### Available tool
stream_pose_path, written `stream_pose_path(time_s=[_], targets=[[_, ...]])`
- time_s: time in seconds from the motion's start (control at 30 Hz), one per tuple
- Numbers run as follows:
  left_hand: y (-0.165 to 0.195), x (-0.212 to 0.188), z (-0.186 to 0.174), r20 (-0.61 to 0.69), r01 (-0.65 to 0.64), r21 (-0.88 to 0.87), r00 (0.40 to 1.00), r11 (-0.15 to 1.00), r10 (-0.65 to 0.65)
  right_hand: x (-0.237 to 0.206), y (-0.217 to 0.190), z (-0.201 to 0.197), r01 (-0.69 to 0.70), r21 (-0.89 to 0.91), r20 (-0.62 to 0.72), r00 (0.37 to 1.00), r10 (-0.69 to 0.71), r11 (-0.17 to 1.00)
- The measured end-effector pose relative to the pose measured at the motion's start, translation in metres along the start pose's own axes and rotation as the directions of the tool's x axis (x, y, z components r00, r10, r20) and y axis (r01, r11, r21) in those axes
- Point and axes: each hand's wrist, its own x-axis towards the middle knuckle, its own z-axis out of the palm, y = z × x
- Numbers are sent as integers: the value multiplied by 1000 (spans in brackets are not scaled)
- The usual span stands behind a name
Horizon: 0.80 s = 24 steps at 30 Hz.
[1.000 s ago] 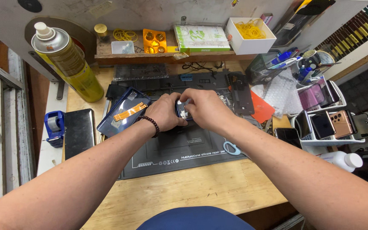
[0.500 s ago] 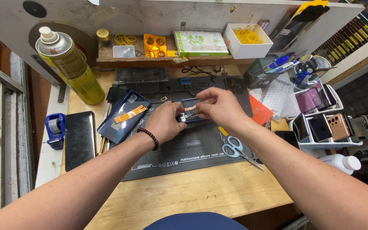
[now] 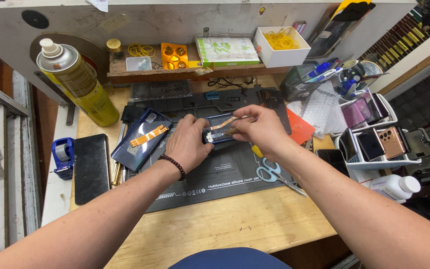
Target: The person works at a repair bench disassembling a smartphone. They pry off the back cover, lift out internal components, and manipulate a flat flex cable inside the phone body, pressing and repositioning parts on a silicone repair mat.
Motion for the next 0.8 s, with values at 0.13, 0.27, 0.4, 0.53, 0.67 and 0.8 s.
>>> stream_pose_path(time_s=[0.13, 0.27, 0.4, 0.53, 0.67, 0.8], targets=[[10, -2, -6, 27, -50, 162, 999, 985, 46, -1, -1, -8, -68, 71, -37, 997, 71, 995], [14, 5, -3, 110, -35, 179, 994, 983, 15, 0, -3, -20, -93, 104, -50, 994, 99, 990], [11, 15, -1, 135, -27, 162, 991, 987, 5, 8, -5, -26, -102, 134, -61, 992, 111, 986], [11, 27, -4, 148, -45, 170, 989, 984, 20, 19, -5, -30, -97, 174, -66, 992, 110, 980], [13, 41, -6, 28, -102, 167, 995, 981, 98, 32, -7, -38, -91, 236, -63, 992, 109, 967], [15, 63, 0, -29, -135, -10, 990, 991, 135, 44, -6, -47, -112, 373, -31, 991, 133, 921]])
